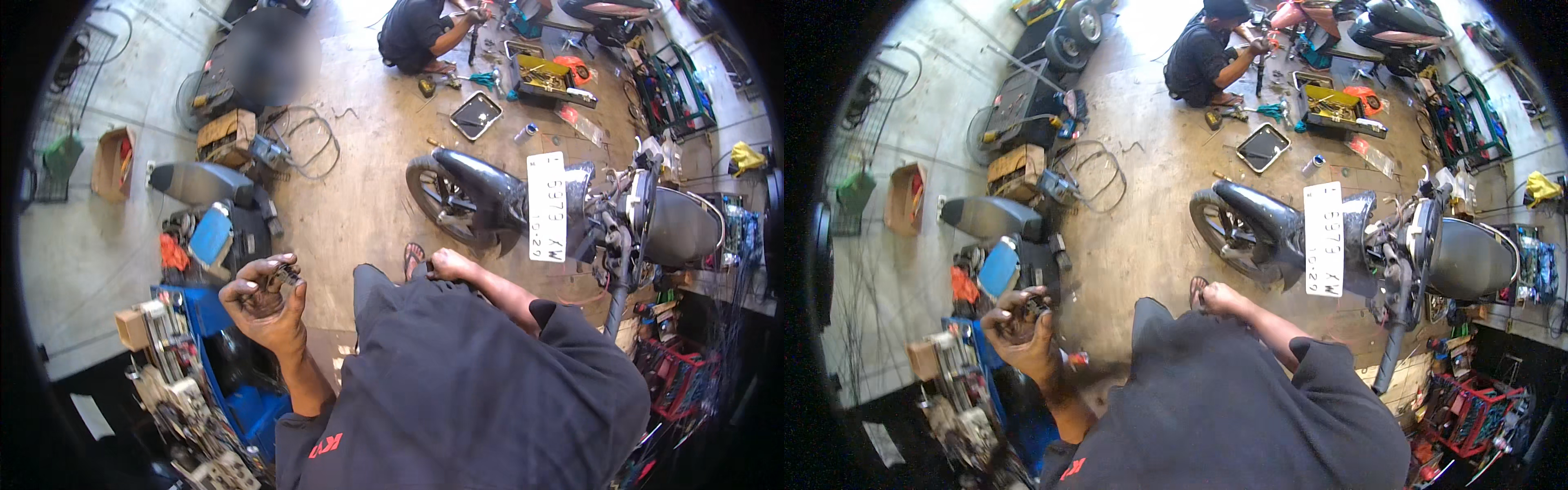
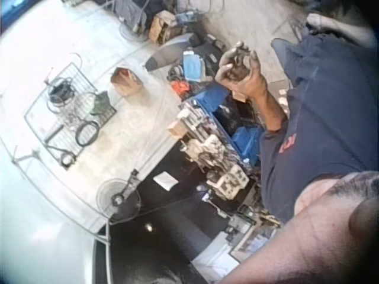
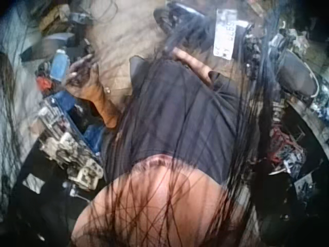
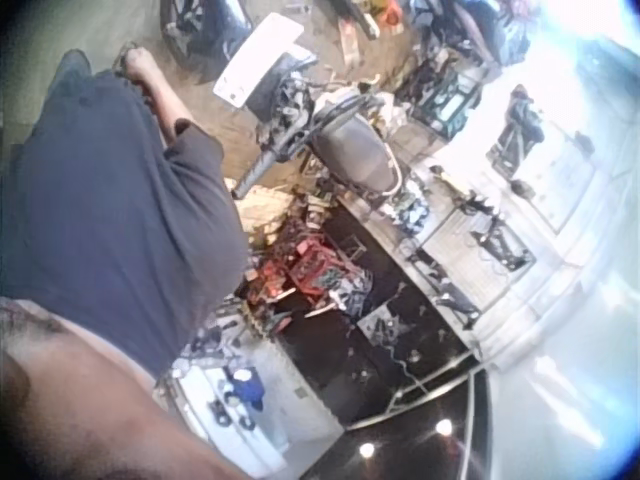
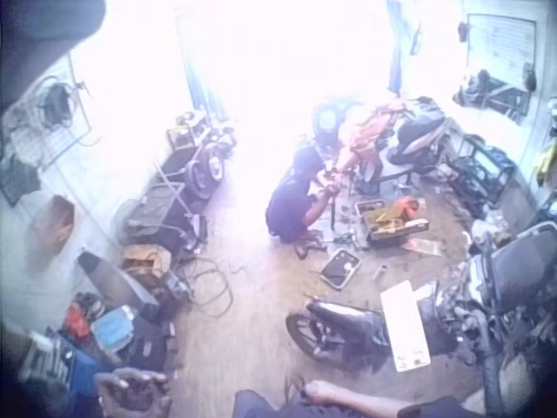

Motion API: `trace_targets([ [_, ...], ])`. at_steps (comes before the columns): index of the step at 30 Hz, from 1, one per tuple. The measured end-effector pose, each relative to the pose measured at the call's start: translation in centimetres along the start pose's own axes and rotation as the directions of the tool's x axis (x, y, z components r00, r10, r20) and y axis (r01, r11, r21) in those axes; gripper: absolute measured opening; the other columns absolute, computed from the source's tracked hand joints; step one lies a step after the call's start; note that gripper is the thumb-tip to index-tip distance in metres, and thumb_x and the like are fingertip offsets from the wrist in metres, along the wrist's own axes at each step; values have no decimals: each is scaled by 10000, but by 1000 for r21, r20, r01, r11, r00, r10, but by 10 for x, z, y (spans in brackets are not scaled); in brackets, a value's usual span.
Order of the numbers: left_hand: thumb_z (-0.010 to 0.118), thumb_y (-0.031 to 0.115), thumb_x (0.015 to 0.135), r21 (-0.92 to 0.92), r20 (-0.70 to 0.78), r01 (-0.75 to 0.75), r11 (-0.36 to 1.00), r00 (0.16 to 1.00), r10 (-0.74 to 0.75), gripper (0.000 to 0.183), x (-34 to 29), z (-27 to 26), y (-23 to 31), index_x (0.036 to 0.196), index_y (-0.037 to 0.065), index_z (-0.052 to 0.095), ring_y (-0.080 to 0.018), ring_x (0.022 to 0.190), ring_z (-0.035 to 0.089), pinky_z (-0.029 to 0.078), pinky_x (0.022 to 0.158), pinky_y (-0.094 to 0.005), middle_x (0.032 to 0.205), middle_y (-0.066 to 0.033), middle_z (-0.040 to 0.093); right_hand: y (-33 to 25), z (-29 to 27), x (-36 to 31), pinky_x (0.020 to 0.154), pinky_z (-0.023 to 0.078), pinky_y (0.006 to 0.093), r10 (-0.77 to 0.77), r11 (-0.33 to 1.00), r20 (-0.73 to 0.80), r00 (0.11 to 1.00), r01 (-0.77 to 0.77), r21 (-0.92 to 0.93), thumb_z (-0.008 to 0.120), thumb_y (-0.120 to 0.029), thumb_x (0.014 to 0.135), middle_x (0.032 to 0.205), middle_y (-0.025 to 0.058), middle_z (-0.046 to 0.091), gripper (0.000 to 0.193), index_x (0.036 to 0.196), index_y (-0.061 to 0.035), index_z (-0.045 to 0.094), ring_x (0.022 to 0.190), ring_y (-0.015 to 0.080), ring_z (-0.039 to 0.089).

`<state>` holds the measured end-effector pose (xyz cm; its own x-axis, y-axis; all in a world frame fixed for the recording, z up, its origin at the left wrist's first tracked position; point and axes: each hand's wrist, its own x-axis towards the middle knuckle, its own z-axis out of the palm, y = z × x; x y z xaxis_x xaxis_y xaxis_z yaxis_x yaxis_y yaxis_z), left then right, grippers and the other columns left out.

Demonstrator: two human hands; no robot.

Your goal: The person holds a small black mechanical component, applies glue from a tube to its internal surface, and fits a small metal pin and spring into the component by hand.

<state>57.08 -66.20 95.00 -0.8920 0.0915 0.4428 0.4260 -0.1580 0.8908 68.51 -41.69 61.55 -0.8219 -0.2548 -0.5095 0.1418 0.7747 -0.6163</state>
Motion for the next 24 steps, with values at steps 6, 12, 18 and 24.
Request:
trace_targets([
  [6,779,-50,741,-41,124,41,998,992,-36,512,137,10,-102,1066,99,412,-323,1000,632,534,885,-434,1080,-161,593,-11,-70,80,737,524,382,248,863,-137,959,-154,481,812,-295,694,839,160,701,334,862,-27,702,808,284,684],
  [12,787,-68,722,-54,372,113,992,924,-85,536,274,70,-234,1053,89,396,-318,1003,625,538,888,-463,1070,-165,579,30,-91,216,745,534,363,487,693,-249,837,-198,693,795,-235,727,856,139,715,284,878,-15,696,811,238,691],
  [18,762,-148,678,80,759,223,972,618,-204,611,402,159,-336,1051,72,332,-317,1028,612,533,923,-439,1077,-176,548,42,-146,330,747,523,363,703,563,-464,539,-21,826,745,-214,799,855,130,694,252,930,-23,647,791,233,667],
  [24,741,-171,689,80,953,344,936,248,-173,585,438,279,-429,1042,77,346,-328,1068,591,541,918,-455,1068,-168,550,107,-195,394,735,526,311,968,153,-181,173,162,975,708,-191,841,843,89,702,196,941,-29,664,785,157,663],
])
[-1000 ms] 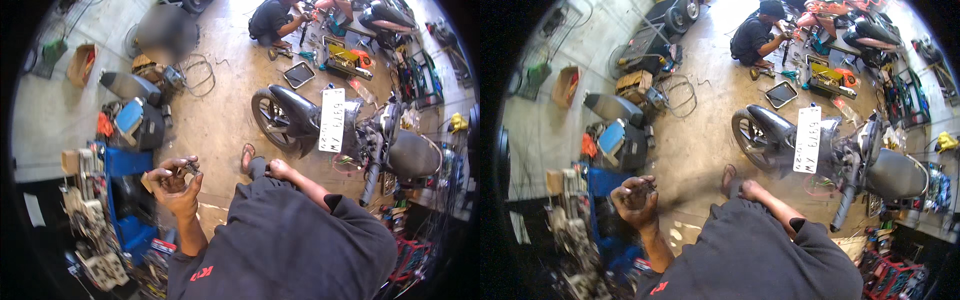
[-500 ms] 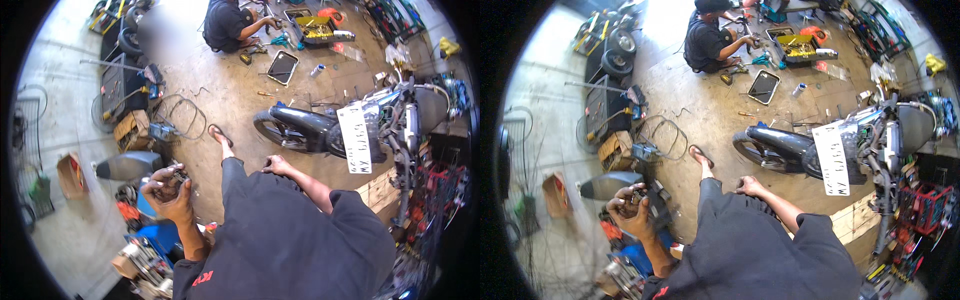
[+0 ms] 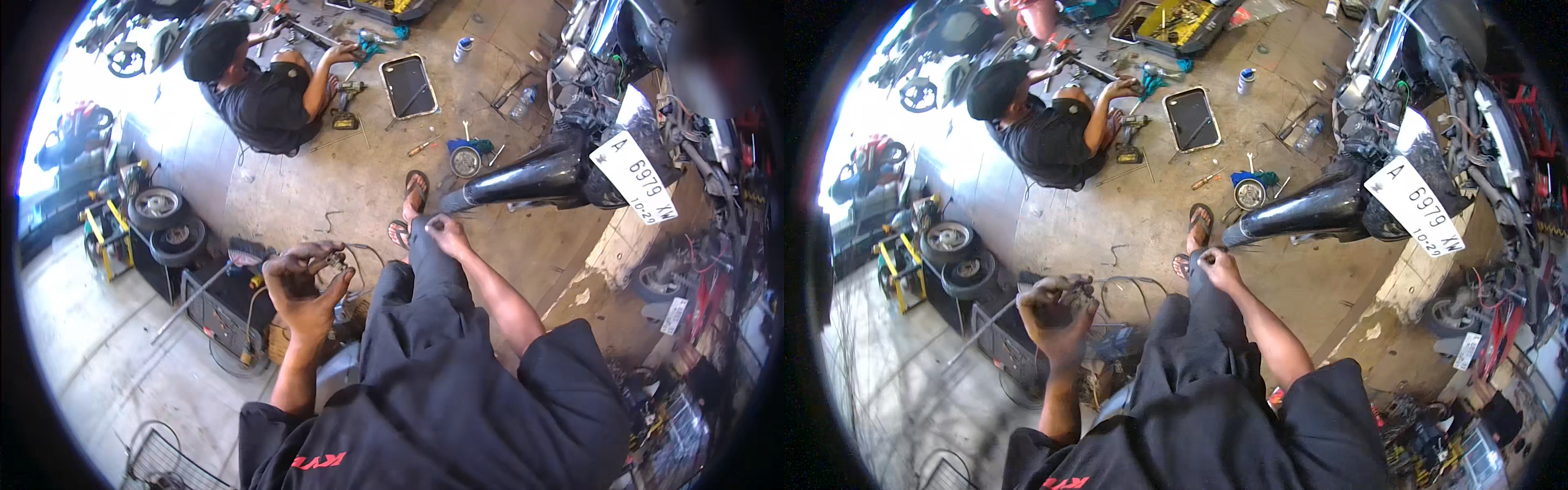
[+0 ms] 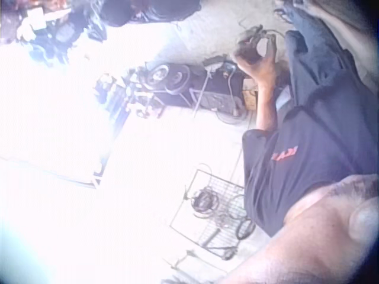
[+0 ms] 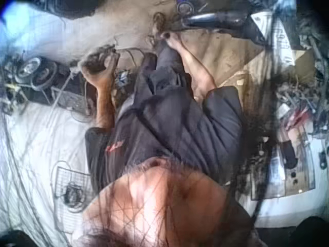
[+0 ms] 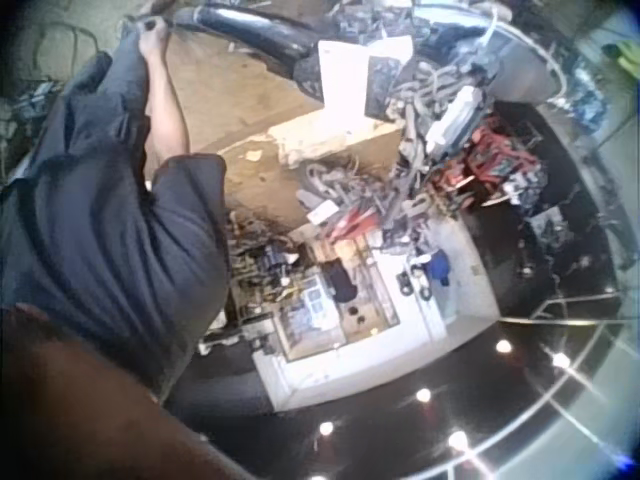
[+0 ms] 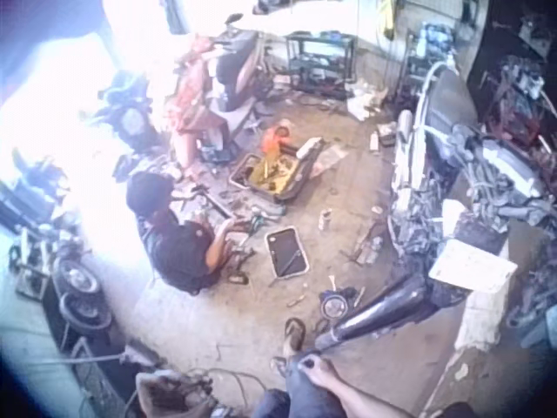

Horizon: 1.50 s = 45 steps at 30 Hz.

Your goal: The person holds a small black mechanical component, applies glue from a tube to its internal surface, and fits a small metal pin and spring into the component by hand.

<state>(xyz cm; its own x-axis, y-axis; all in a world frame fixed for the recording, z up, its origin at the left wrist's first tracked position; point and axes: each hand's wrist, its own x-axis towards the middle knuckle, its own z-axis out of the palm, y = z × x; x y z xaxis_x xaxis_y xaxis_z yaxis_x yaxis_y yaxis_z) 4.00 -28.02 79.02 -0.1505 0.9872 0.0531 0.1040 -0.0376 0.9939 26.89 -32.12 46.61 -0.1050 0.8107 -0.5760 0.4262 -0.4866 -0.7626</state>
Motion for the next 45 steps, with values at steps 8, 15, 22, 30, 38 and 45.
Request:
trace_targets([
  [8,729,-188,678,-64,276,116,991,957,-94,565,129,-11,-253,1027,86,379,-321,1067,583,531,905,-478,1046,-145,540,100,99,203,739,501,319,395,882,-264,880,-284,376,681,-217,867,835,94,685,213,925,-15,648,800,200,657],
  [15,724,-172,710,-2,416,273,962,875,-248,506,165,11,-580,1006,45,375,-285,1071,599,543,913,-396,1081,-193,555,260,169,415,774,505,366,327,913,-650,686,-51,405,711,-154,843,961,143,649,316,1067,19,571,891,264,643],
  [22,723,-171,719,-163,611,207,965,789,-66,509,186,31,-811,1004,59,370,-319,1069,607,557,885,-421,1124,-198,536,333,179,529,867,453,424,4,999,-874,485,-37,-16,787,-140,753,1100,184,603,472,1146,3,569,989,338,585],
  [30,731,-162,719,-302,601,125,945,795,87,532,189,47,-919,1015,73,357,-307,1073,604,553,890,-419,1099,-191,551,372,173,580,897,416,403,-290,943,-851,438,-20,-332,797,-192,726,1034,122,655,386,1066,-74,658,973,322,577],
  [38,780,-111,698,-395,541,71,916,824,170,600,191,39,-916,1060,107,354,-288,1061,596,520,904,-403,1093,-176,559,321,174,554,844,495,308,-261,957,-755,601,265,-120,722,-98,845,1077,135,683,271,1095,-24,648,963,206,652],
  [45,773,-124,699,-491,435,21,871,872,224,611,189,31,-856,1086,99,355,-263,1032,616,552,835,-374,1102,-185,560,239,182,496,844,545,336,-623,766,-562,544,571,-297,632,14,893,1072,108,531,371,1253,25,543,984,227,619],
])
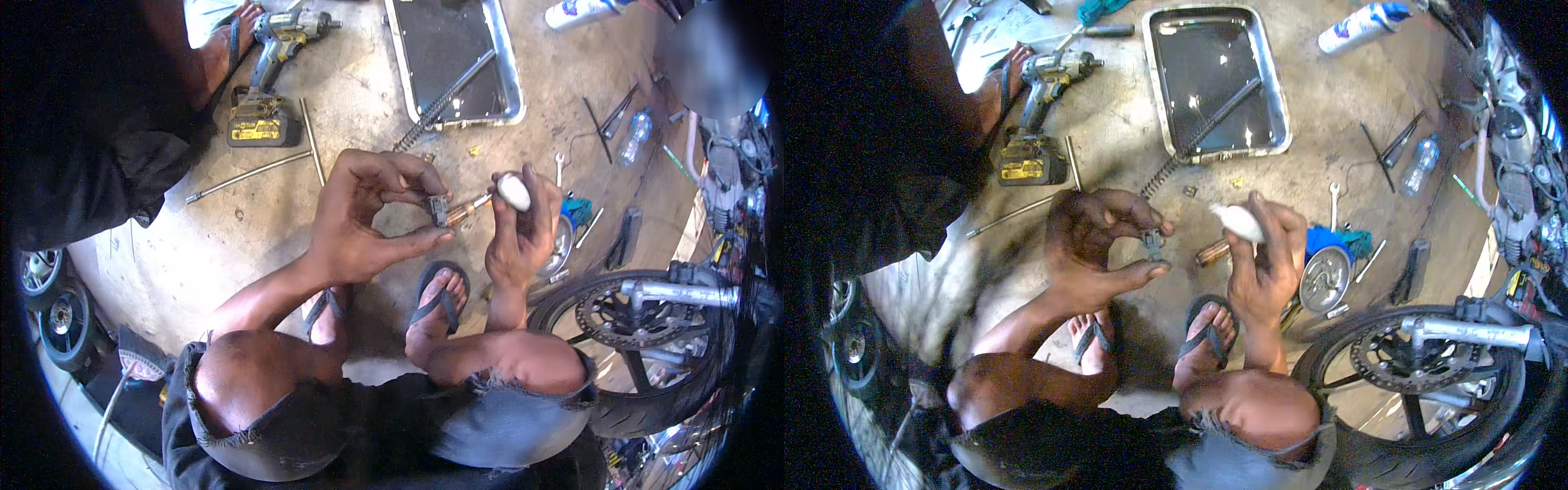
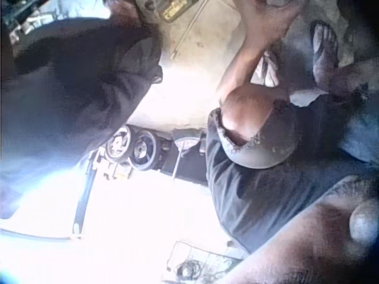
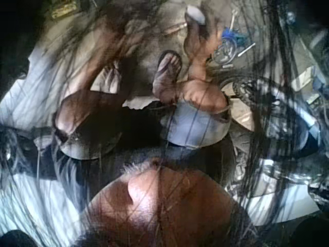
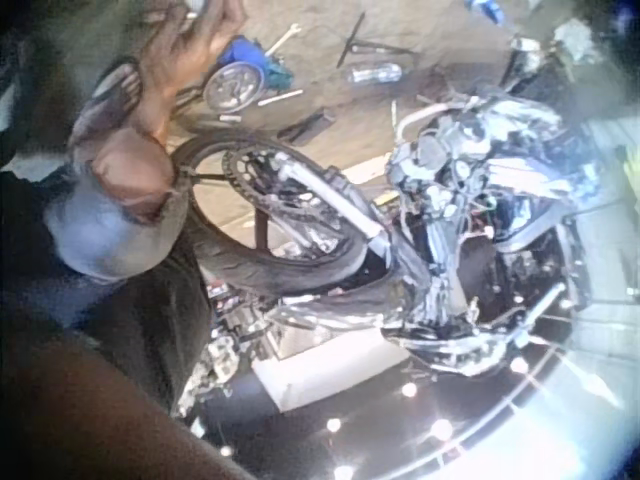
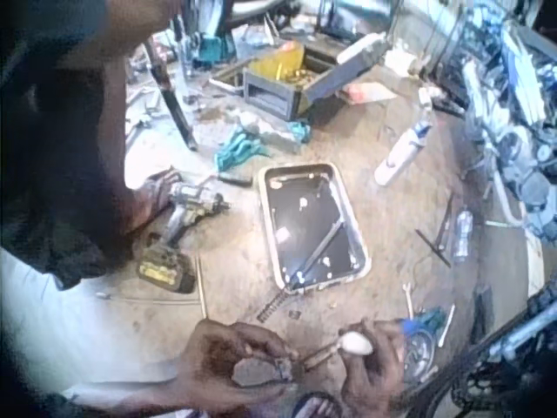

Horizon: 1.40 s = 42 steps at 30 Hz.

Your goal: The person holds a small black mechanical component, applies glue from a tube to its internal surface, and fits a small metal pin and spring into the component by hand.

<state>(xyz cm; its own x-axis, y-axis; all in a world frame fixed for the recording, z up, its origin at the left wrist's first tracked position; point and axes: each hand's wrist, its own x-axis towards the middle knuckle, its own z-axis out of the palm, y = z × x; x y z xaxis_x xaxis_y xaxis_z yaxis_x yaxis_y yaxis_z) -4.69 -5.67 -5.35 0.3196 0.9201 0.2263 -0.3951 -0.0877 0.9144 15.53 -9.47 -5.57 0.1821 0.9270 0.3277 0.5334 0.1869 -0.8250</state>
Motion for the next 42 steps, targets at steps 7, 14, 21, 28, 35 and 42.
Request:
trace_targets([
  [7,762,-139,692,47,-4,-26,999,1000,26,645,7,8,19,1104,123,342,-286,1032,621,550,846,-389,1074,-169,570,-20,-9,4,858,522,357,-24,867,-181,983,111,486,724,-60,836,1075,145,551,381,1163,-16,534,1004,261,584],
  [14,772,-75,737,34,-34,-65,997,997,66,522,12,14,26,1062,46,382,-211,1022,624,548,841,-318,1081,-160,590,-28,-19,8,775,517,325,-151,944,-226,962,208,256,682,-109,879,1037,147,585,249,1078,-13,569,897,240,598],
  [21,803,-19,732,66,-84,-66,996,994,72,519,6,13,30,1076,34,418,-187,1000,628,547,843,-305,1060,-151,616,-39,-16,11,774,476,351,-220,948,-208,953,259,186,649,-121,883,979,153,602,194,1032,-22,573,901,260,576],
  [28,810,7,731,96,-86,-69,993,993,78,506,6,9,27,1067,41,434,-174,989,640,555,851,-304,1055,-126,627,-44,-24,15,857,468,339,-340,938,-24,940,341,58,591,-111,937,1066,188,558,248,1151,-10,517,987,257,545],
  [35,751,-134,721,116,-2,-38,993,999,38,574,9,4,36,1059,105,353,-259,1036,609,532,886,-378,1080,-181,570,-51,-22,16,845,458,350,-379,925,-31,925,379,-11,599,-151,939,1039,182,566,241,1125,-16,526,971,263,541],
  [42,806,21,735,124,-98,-82,989,991,94,470,5,3,31,1028,41,438,-175,980,651,561,858,-311,1029,-124,637,-53,-19,17,819,472,352,-411,911,2,912,411,-38,604,-151,933,1019,178,557,243,1112,-9,522,950,266,540],
])
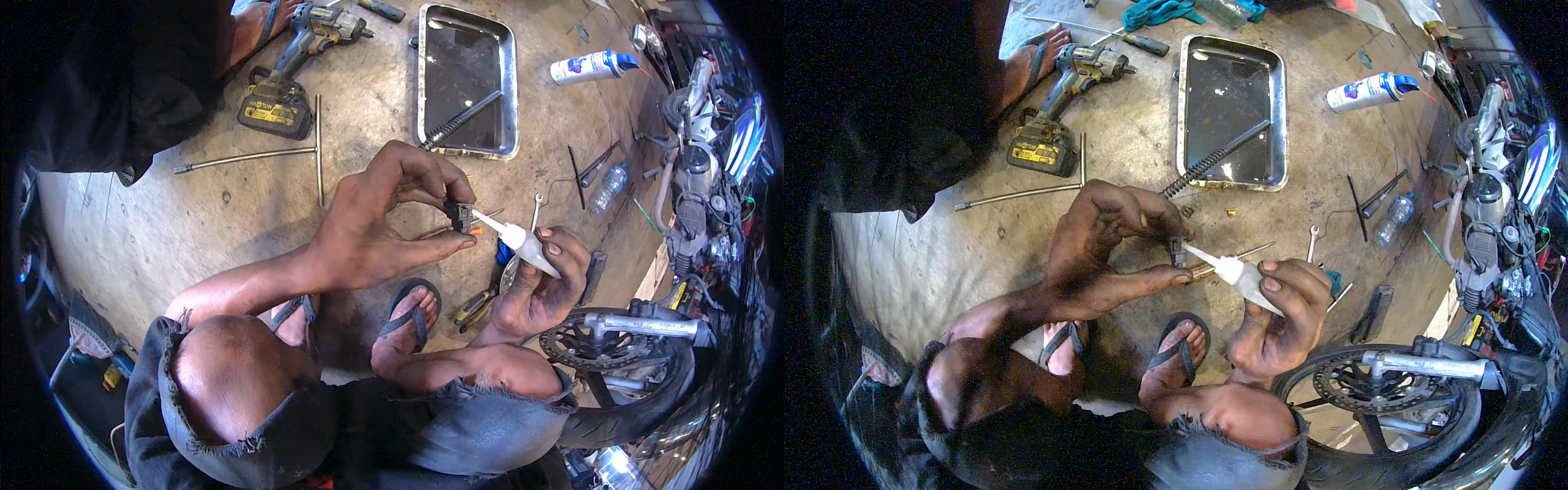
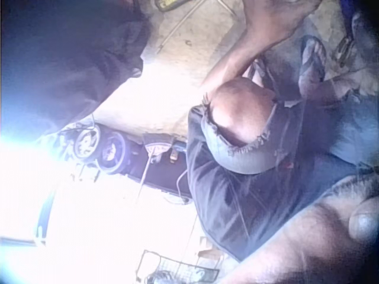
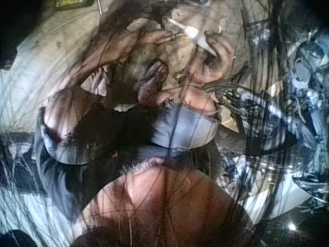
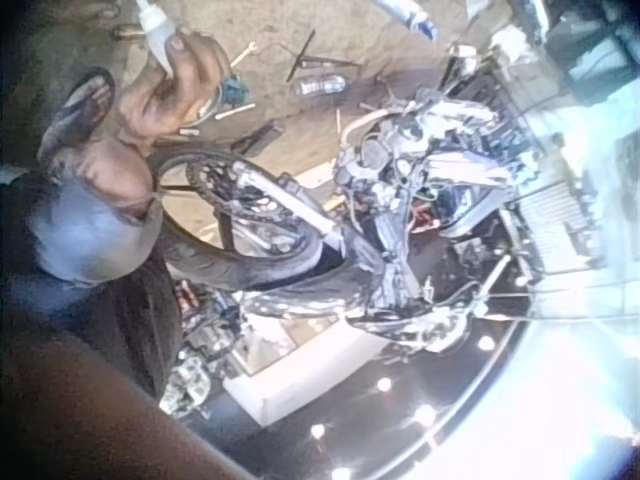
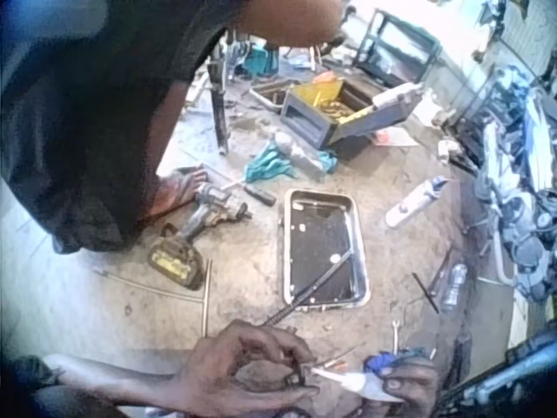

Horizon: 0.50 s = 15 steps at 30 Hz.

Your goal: The person holds a small black mechanical component, applies glue from a tube to its internal surface, and fits a small metal pin and spring into the component by hand.

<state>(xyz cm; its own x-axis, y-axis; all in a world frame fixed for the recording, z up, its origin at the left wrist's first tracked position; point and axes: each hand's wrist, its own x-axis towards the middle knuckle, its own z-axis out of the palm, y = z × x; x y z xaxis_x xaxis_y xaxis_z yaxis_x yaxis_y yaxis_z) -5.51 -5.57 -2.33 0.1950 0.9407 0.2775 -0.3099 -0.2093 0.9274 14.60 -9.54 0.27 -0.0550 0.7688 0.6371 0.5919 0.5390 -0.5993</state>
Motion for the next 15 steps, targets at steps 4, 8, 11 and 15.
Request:
trace_targets([
  [4,804,22,736,0,4,-17,1000,1000,17,468,1,0,-4,1025,44,437,-175,969,653,558,850,-313,1030,-126,647,-1,1,1,820,475,356,13,1000,-1,1000,-13,-4,605,-150,932,1023,175,544,236,1100,-7,521,947,266,541],
  [8,793,-25,728,-11,37,14,1000,999,-14,489,0,-3,-2,1021,56,410,-203,990,641,547,871,-340,1032,-137,621,-2,2,0,816,478,360,19,1000,-9,1000,-19,-8,605,-150,933,1026,173,541,231,1093,-7,520,948,269,543],
  [11,785,-65,720,-27,53,20,999,998,-19,518,-1,-3,-2,1022,68,385,-227,1010,628,537,888,-366,1043,-147,594,-2,1,2,812,480,362,-9,999,9,1000,9,-32,606,-154,933,1025,172,542,234,1092,-7,517,948,273,542],
  [15,802,15,731,-12,-10,-13,1000,1000,13,463,-3,-3,-5,1005,46,430,-181,965,655,567,854,-324,1024,-132,636,-5,3,4,814,479,366,-31,998,47,998,33,-49,606,-153,933,1024,170,544,233,1090,-9,514,949,278,538],
])
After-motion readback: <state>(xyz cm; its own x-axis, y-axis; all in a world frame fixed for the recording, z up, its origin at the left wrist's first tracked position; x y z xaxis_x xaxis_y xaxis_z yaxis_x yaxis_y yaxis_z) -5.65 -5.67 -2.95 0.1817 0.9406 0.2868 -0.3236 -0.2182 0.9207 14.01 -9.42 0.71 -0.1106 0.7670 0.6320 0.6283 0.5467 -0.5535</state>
